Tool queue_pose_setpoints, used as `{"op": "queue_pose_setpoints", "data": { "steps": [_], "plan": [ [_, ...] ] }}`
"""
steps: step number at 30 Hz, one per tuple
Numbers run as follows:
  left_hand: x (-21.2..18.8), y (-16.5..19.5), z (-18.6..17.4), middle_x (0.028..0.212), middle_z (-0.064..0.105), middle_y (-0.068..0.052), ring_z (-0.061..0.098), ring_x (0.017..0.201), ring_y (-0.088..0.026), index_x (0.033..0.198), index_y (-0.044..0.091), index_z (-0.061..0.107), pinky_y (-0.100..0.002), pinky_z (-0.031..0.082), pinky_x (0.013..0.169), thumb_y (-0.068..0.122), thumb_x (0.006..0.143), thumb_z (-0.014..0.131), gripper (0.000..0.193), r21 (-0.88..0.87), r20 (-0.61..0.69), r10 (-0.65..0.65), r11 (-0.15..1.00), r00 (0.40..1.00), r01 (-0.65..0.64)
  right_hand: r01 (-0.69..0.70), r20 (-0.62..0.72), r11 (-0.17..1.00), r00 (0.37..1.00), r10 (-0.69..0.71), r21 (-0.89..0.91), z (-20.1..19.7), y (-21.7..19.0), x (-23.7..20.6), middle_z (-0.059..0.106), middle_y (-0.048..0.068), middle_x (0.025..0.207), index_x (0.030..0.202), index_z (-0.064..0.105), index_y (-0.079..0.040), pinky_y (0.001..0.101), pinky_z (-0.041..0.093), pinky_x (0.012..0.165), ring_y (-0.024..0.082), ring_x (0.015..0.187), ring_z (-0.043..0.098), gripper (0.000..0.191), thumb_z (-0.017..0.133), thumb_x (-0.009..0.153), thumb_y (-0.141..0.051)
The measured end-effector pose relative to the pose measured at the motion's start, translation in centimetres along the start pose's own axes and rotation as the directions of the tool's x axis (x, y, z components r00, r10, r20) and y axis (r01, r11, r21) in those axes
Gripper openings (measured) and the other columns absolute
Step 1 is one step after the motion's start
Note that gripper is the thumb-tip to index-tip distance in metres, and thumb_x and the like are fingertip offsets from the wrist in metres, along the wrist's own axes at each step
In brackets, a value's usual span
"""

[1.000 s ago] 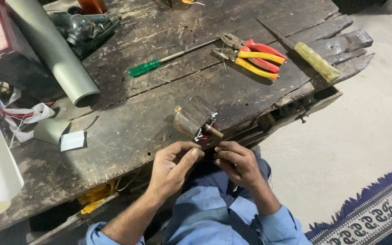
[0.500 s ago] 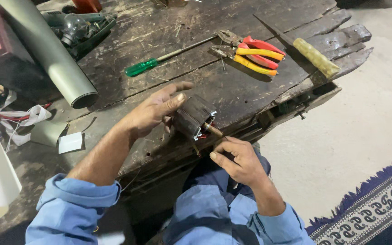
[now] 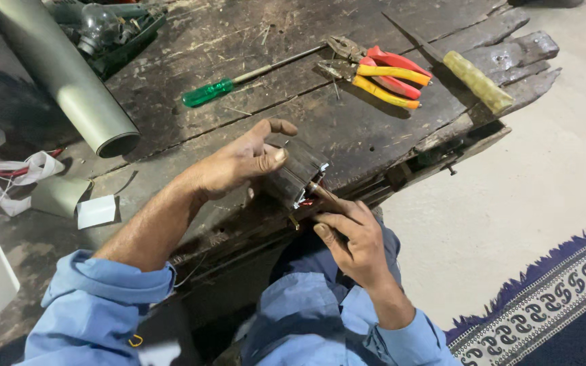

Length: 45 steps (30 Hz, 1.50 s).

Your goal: The person is repairing a small electric motor by hand. They repeatedly insert and adjust thin copper wires into the slots of the motor's rotor, rotating the rotor to access different sections. Tools such as pliers and a screwdriver are visible on the workbench but are not used during the clip.

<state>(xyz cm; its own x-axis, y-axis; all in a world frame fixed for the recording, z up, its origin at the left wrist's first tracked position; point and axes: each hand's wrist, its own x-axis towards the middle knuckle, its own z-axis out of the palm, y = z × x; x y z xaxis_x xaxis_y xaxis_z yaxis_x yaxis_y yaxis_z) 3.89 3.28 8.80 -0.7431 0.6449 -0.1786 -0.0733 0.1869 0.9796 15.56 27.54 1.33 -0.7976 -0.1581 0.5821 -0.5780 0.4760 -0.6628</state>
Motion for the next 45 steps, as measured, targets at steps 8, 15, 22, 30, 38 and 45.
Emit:
{"op": "queue_pose_setpoints", "data": {
  "steps": [8, 15, 22, 30, 38, 45],
  "plan": [
    [-0.6, -2.6, 0.4, 0.090, 0.061, -0.005, 0.060, 0.073, -0.014, 0.131, 0.012, 0.041, -0.033, 0.050, 0.050, 0.033, 0.094, 0.068, 0.050, -0.294, -0.385, -0.137, 0.956, 0.913, 0.020, 0.032, -0.254, 0.985, 0.964, -0.075, -0.170, 2.8, 0.8, -0.5, 0.072, 0.010, 0.095, 0.100, 0.071, -0.003, 0.0360, 0.048, 0.071, 0.027, 0.078, 0.060, 0.015, 0.080, 0.088, -0.006],
    [-0.6, -4.8, 0.9, 0.085, 0.062, -0.005, 0.064, 0.074, -0.018, 0.120, 0.012, 0.043, -0.035, 0.054, 0.051, 0.008, 0.092, 0.065, 0.035, -0.380, -0.493, -0.108, 0.919, 0.863, -0.102, -0.001, -0.314, 0.960, 0.945, -0.091, -0.280, 4.2, -0.3, -0.3, 0.074, 0.010, 0.101, 0.111, 0.074, -0.004, 0.0366, 0.048, 0.074, 0.027, 0.080, 0.061, 0.025, 0.076, 0.087, 0.002],
    [-0.1, -5.0, 1.2, 0.083, 0.066, -0.007, 0.065, 0.069, -0.019, 0.117, 0.013, 0.043, -0.034, 0.053, 0.048, 0.004, 0.093, 0.061, 0.031, -0.445, -0.484, -0.119, 0.887, 0.867, -0.126, -0.037, -0.314, 0.928, 0.945, -0.088, -0.372, 4.2, -1.0, -0.2, 0.071, 0.009, 0.102, 0.116, 0.076, -0.008, 0.0385, 0.047, 0.079, 0.028, 0.087, 0.059, 0.028, 0.077, 0.088, -0.003],
    [-0.4, -5.2, 1.6, 0.091, 0.062, -0.004, 0.065, 0.077, -0.015, 0.118, 0.013, 0.046, -0.031, 0.054, 0.051, 0.004, 0.095, 0.061, 0.028, -0.410, -0.502, -0.052, 0.893, 0.864, -0.185, -0.072, -0.323, 0.916, 0.944, -0.064, -0.394, 4.4, -1.1, -0.6, 0.071, 0.007, 0.097, 0.114, 0.078, -0.009, 0.0375, 0.045, 0.078, 0.026, 0.085, 0.057, 0.026, 0.079, 0.089, -0.005],
    [-0.6, -5.1, 1.8, 0.093, 0.060, -0.004, 0.063, 0.077, -0.014, 0.114, 0.013, 0.051, -0.031, 0.055, 0.052, 0.004, 0.095, 0.061, 0.022, -0.392, -0.487, 0.015, 0.889, 0.873, -0.235, -0.134, -0.369, 0.962, 0.929, 0.039, -0.236, 4.5, 0.1, -1.0, 0.056, 0.014, 0.111, 0.111, 0.080, -0.009, 0.0327, 0.050, 0.071, 0.025, 0.088, 0.059, 0.025, 0.084, 0.087, -0.004],
    [0.0, -5.8, 0.3, 0.081, 0.055, -0.001, 0.052, 0.061, -0.010, 0.105, 0.013, 0.049, -0.027, 0.037, 0.044, 0.001, 0.093, 0.059, 0.020, -0.403, -0.490, -0.002, 0.887, 0.872, -0.224, 0.081, -0.124, 0.955, 0.985, -0.121, -0.287, 1.5, 2.3, 1.0, 0.056, 0.020, 0.123, 0.112, 0.078, -0.013, 0.0397, 0.055, 0.085, 0.036, 0.107, 0.063, 0.035, 0.083, 0.078, -0.005]
  ]
}}
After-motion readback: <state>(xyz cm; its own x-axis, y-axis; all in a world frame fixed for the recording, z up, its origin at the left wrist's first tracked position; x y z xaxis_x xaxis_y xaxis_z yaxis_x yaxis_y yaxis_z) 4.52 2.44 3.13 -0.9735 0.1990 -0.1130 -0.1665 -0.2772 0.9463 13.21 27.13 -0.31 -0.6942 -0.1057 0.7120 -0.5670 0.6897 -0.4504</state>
